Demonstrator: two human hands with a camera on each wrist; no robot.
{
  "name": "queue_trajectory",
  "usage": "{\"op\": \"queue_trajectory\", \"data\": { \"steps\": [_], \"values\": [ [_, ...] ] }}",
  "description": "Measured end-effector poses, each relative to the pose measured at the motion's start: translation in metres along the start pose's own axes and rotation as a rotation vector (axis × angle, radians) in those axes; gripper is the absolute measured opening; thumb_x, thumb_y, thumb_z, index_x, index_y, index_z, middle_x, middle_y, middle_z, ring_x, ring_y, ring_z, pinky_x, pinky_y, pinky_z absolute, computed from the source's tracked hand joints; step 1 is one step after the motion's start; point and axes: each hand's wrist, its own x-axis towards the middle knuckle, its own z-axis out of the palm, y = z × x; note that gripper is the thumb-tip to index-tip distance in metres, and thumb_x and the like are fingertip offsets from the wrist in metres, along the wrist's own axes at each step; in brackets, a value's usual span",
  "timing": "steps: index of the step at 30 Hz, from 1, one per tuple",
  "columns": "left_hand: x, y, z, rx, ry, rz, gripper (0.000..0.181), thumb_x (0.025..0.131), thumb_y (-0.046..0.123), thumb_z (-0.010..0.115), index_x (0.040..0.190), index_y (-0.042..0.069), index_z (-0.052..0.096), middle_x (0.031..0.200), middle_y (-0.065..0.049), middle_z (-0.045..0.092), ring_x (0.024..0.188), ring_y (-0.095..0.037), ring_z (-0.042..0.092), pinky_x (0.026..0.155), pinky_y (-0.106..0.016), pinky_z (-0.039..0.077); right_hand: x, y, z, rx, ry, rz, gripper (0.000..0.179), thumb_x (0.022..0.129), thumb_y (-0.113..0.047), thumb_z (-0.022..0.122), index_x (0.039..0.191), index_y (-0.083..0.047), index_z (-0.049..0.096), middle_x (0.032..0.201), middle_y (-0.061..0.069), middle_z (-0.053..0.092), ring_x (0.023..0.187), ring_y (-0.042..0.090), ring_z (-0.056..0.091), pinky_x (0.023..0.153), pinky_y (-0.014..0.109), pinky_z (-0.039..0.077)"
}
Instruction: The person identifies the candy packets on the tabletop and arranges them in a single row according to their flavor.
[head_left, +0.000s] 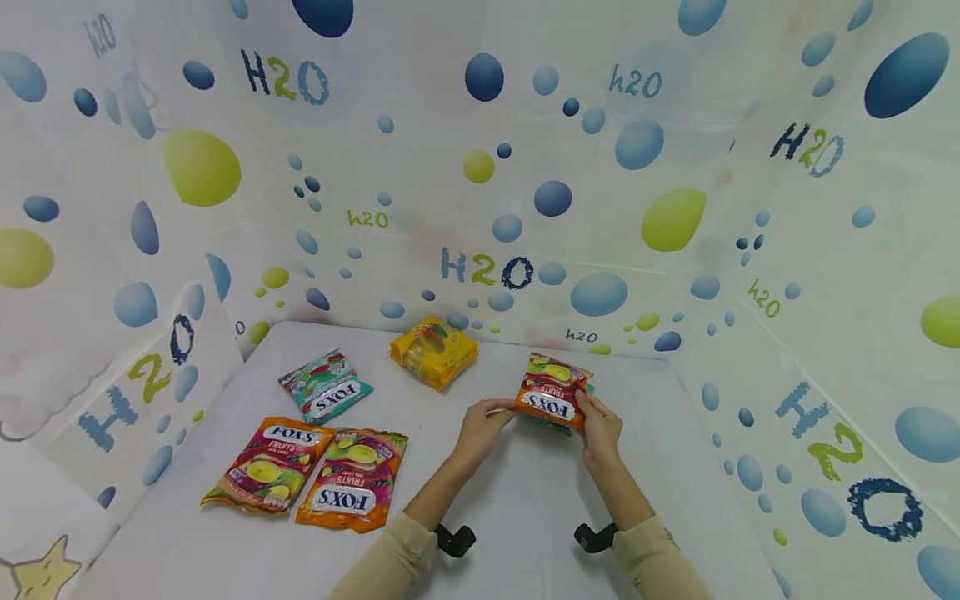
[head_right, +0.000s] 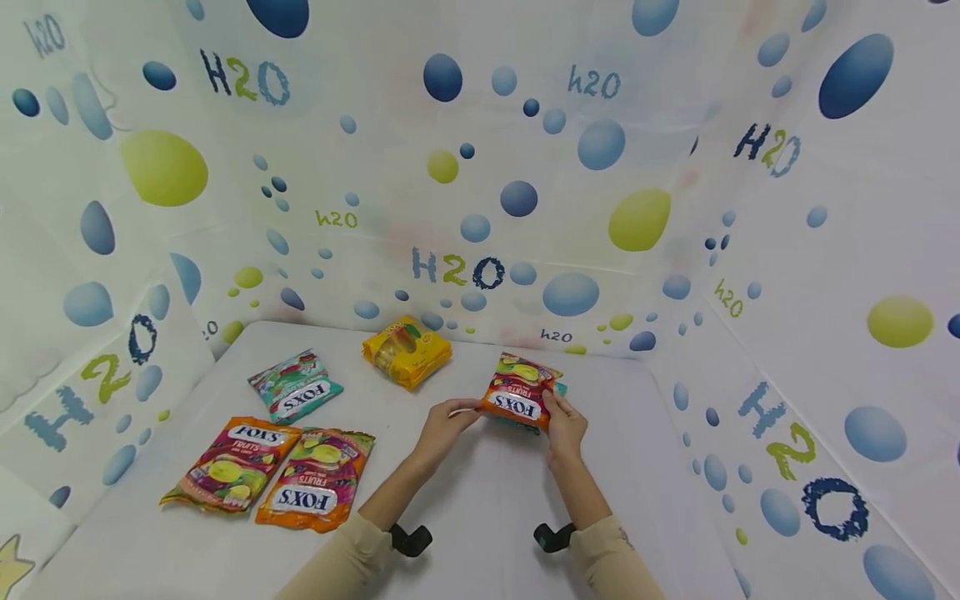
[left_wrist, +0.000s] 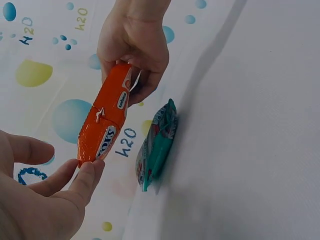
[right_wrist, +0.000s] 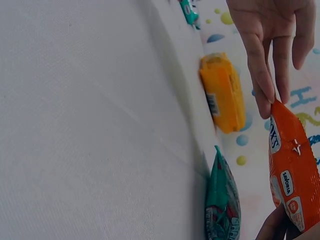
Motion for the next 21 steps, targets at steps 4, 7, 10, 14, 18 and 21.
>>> {"op": "queue_trajectory", "data": {
  "steps": [4, 7, 10, 14, 18, 21],
  "values": [
    [-0.004, -0.001, -0.005, -0.013, -0.002, 0.003, 0.026, 0.095, 0.024, 0.061, 0.115, 0.010, 0.071, 0.123, -0.005, 0.064, 0.110, -0.019, 0.061, 0.094, -0.041, 0.049, -0.001, 0.004, 0.004, -0.009, 0.016, 0.007, 0.049, 0.090, -0.035, 0.070, 0.132, -0.011, 0.062, 0.138, 0.013, 0.056, 0.104, 0.015, 0.061, 0.074, 0.021, 0.055],
    [-0.008, -0.001, -0.010, -0.025, -0.004, 0.003, 0.026, 0.096, 0.024, 0.060, 0.115, 0.010, 0.071, 0.122, -0.004, 0.065, 0.110, -0.018, 0.061, 0.096, -0.042, 0.048, -0.003, 0.005, 0.007, -0.014, 0.014, 0.005, 0.052, 0.089, -0.036, 0.071, 0.133, -0.011, 0.060, 0.143, 0.012, 0.051, 0.113, 0.018, 0.058, 0.079, 0.022, 0.055],
    [-0.011, -0.002, -0.015, -0.034, 0.006, 0.008, 0.027, 0.095, 0.025, 0.060, 0.115, 0.010, 0.071, 0.120, -0.004, 0.066, 0.111, -0.019, 0.060, 0.098, -0.044, 0.047, -0.006, 0.006, 0.011, -0.017, 0.006, -0.001, 0.053, 0.089, -0.035, 0.071, 0.134, -0.010, 0.059, 0.148, 0.011, 0.046, 0.125, 0.020, 0.051, 0.090, 0.024, 0.051],
    [-0.014, -0.003, -0.020, -0.046, 0.020, 0.017, 0.028, 0.095, 0.024, 0.061, 0.116, 0.009, 0.071, 0.117, -0.004, 0.068, 0.112, -0.020, 0.060, 0.099, -0.045, 0.046, -0.010, 0.008, 0.016, -0.001, -0.010, -0.014, 0.053, 0.090, -0.033, 0.071, 0.135, -0.007, 0.058, 0.152, 0.012, 0.040, 0.135, 0.022, 0.041, 0.105, 0.030, 0.041],
    [-0.017, -0.004, -0.025, -0.050, 0.012, 0.009, 0.028, 0.095, 0.025, 0.061, 0.116, 0.009, 0.070, 0.115, -0.004, 0.069, 0.111, -0.020, 0.061, 0.099, -0.045, 0.046, -0.013, 0.012, 0.019, 0.013, -0.009, -0.030, 0.055, 0.089, -0.032, 0.072, 0.133, -0.004, 0.057, 0.150, 0.015, 0.041, 0.135, 0.024, 0.041, 0.108, 0.035, 0.037],
    [-0.020, -0.005, -0.030, -0.054, 0.013, -0.001, 0.028, 0.095, 0.026, 0.061, 0.116, 0.010, 0.071, 0.116, -0.004, 0.069, 0.112, -0.020, 0.061, 0.100, -0.046, 0.045, -0.015, 0.015, 0.022, 0.014, -0.011, -0.034, 0.055, 0.088, -0.032, 0.073, 0.133, -0.003, 0.057, 0.148, 0.017, 0.044, 0.133, 0.025, 0.043, 0.109, 0.035, 0.038]
  ]
}}
